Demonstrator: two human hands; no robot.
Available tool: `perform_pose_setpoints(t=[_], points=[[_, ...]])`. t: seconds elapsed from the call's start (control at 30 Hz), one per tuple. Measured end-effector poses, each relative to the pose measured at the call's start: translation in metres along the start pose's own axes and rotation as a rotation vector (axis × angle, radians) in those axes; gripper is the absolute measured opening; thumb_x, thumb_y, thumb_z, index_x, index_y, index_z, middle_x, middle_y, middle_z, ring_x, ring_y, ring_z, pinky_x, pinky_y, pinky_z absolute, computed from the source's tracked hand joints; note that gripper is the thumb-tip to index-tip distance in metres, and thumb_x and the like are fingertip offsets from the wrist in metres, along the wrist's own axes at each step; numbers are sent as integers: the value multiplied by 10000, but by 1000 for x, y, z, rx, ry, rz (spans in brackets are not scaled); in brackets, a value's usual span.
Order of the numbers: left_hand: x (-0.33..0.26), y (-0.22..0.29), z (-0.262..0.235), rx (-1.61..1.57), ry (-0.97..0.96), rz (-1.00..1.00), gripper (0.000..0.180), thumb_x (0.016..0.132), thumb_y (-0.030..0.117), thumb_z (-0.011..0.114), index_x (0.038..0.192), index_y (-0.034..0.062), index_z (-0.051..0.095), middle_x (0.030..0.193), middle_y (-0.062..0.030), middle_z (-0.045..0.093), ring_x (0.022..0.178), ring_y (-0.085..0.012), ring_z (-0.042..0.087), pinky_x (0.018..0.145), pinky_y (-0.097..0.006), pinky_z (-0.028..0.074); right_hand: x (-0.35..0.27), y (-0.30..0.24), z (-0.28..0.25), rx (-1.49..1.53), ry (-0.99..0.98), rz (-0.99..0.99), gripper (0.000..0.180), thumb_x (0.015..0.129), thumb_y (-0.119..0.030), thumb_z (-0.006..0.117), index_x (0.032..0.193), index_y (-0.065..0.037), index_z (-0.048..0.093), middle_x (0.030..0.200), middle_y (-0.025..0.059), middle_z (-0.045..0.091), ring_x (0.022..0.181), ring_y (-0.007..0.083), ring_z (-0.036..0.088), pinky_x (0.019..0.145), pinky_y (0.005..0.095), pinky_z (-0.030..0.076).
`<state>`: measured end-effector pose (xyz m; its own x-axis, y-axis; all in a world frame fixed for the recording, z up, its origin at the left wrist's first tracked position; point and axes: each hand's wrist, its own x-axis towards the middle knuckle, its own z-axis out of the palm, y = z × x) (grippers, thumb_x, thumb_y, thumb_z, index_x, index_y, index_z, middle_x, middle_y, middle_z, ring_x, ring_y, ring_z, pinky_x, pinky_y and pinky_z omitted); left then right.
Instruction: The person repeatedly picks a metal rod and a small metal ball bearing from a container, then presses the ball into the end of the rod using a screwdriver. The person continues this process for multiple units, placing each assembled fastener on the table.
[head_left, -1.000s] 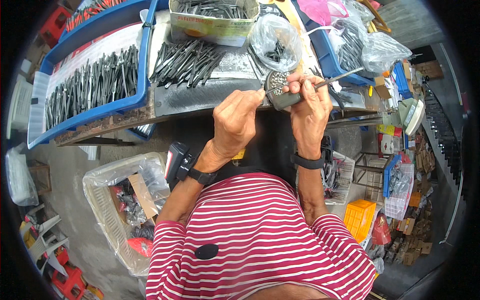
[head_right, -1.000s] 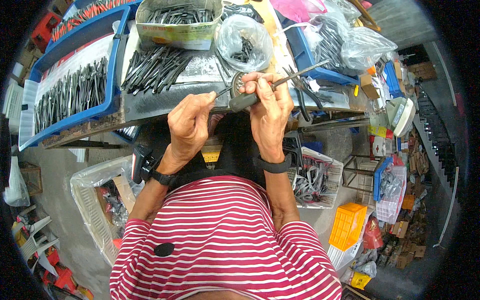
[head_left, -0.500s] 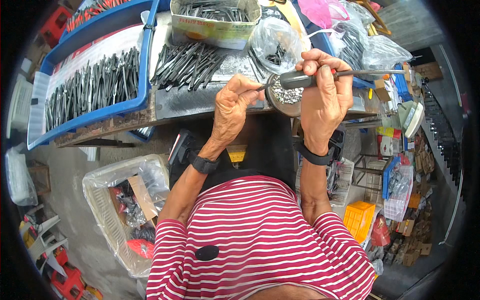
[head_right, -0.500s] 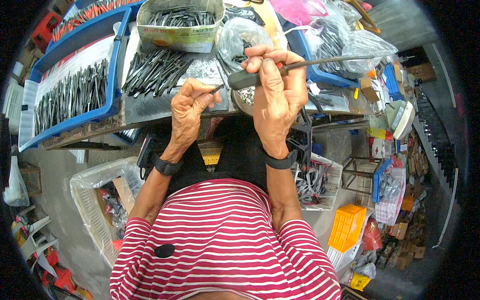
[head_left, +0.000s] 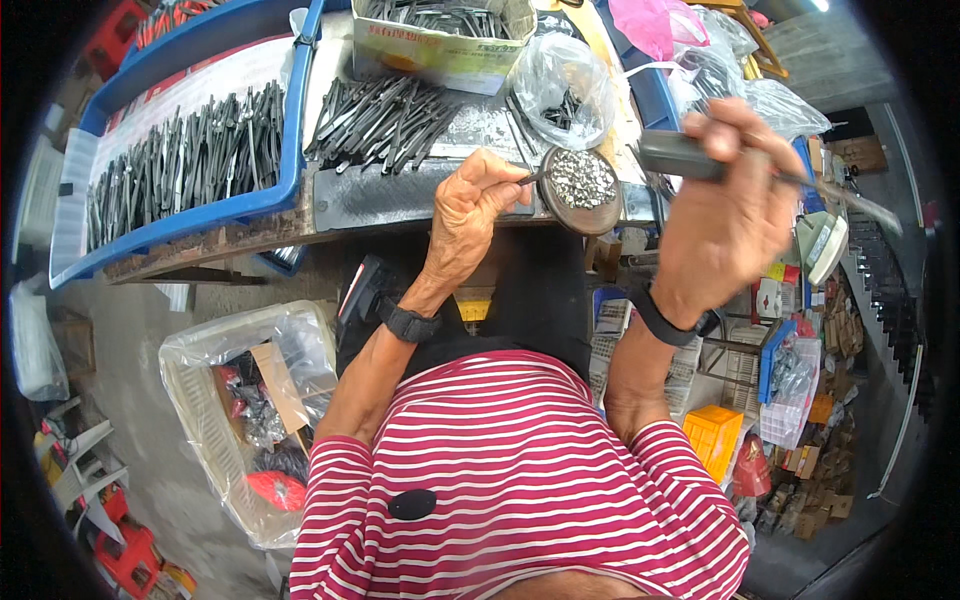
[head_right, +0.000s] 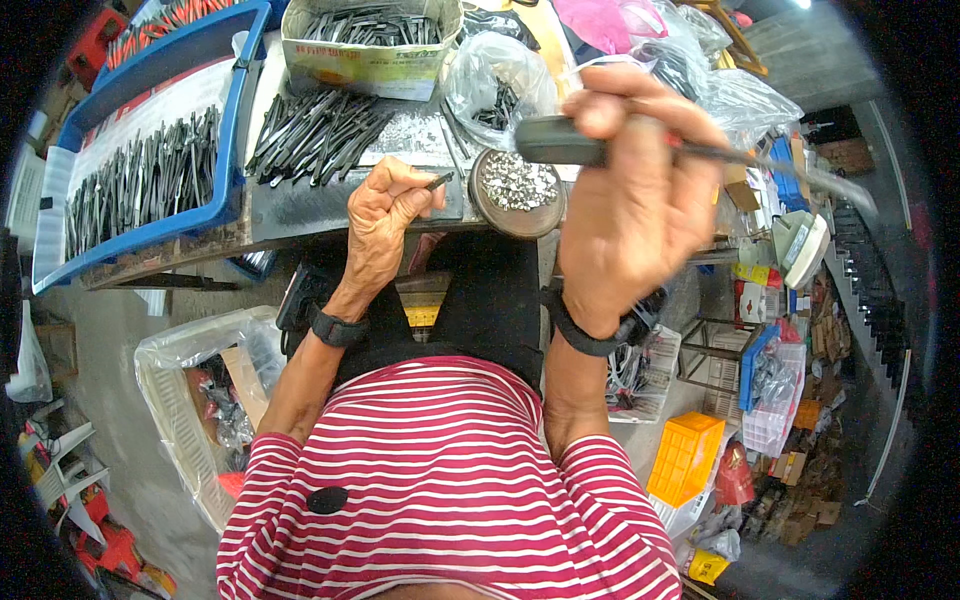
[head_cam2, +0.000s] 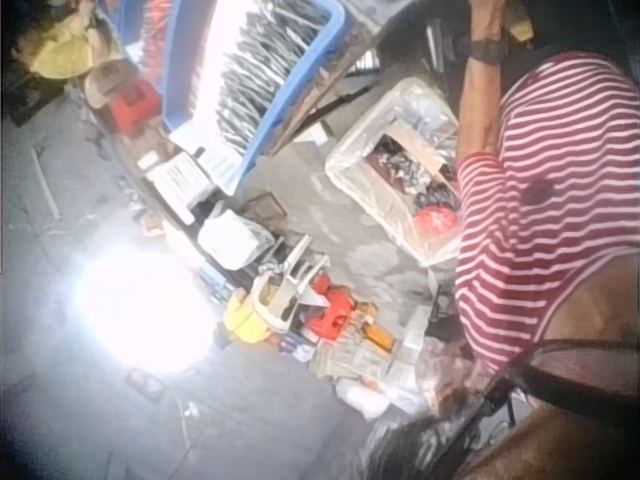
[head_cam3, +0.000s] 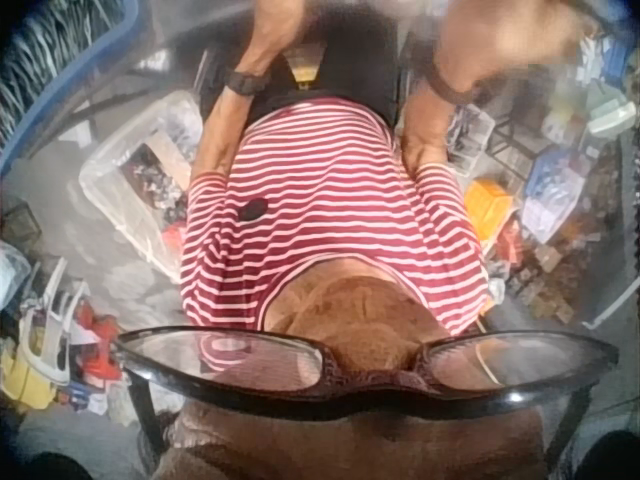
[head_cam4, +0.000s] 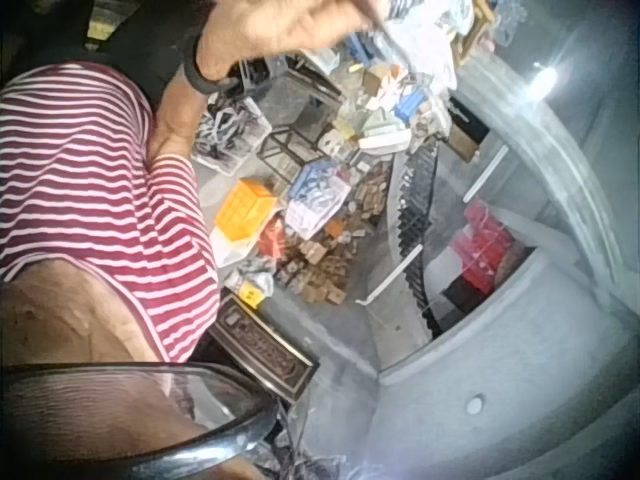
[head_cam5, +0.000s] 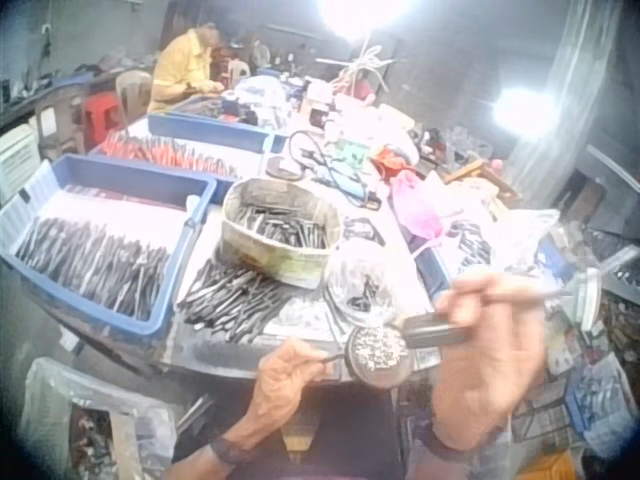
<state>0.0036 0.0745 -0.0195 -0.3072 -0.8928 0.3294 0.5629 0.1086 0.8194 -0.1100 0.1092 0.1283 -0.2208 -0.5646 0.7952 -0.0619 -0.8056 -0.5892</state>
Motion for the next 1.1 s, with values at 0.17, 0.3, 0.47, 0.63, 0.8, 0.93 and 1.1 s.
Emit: perform_pose_setpoints(t=[0.17,0.3,0.47,0.63,0.8,0.93,1.1], points=[[4,0,0,27,19,17,87,848,-5,531,916,33,572,759,-9,580,692,-69,488,643,-204,399,-26,28,6,-171,-29,206,82,897,-67,506,911,-1,459,937,144,569,791,126,517,758,263,426],[3,6,5,-27,20,0,101,840,-31,520,919,14,565,768,-28,587,701,-71,504,640,-200,401,-49,41,-20,-106,94,237,83,907,-78,496,922,1,476,918,116,570,773,107,512,763,260,424],[4,13,13,-205,69,-120,115,850,-13,520,964,-19,531,761,-83,600,613,-78,518,564,-200,439,-53,31,-38,-169,102,395,112,915,-86,485,965,12,507,887,80,558,767,103,510,773,260,433],[-2,19,16,-304,88,-315,155,852,35,554,985,-36,515,739,-114,607,546,-74,507,446,-177,404,-66,23,-52,-130,154,518,115,920,-84,472,961,18,505,879,86,563,767,104,506,772,270,444],[-3,18,17,-413,69,-392,190,835,45,583,990,-37,509,740,-124,609,541,-62,480,413,-157,324,-79,15,-71,-70,207,611,128,904,-70,488,993,22,484,887,113,571,749,118,510,734,272,450],[-4,13,18,-514,44,-466,198,825,46,597,989,-26,513,765,-149,608,538,-70,470,411,-157,314,-86,8,-79,-111,258,713,248,863,-59,538,1070,42,449,837,140,582,665,119,512,629,260,455],[-4,6,19,-665,5,-612,186,830,32,586,996,-26,526,784,-164,604,520,-71,453,409,-160,315,-96,2,-89,-205,235,849,288,837,-54,561,1071,70,448,760,128,587,520,88,477,472,219,402]])
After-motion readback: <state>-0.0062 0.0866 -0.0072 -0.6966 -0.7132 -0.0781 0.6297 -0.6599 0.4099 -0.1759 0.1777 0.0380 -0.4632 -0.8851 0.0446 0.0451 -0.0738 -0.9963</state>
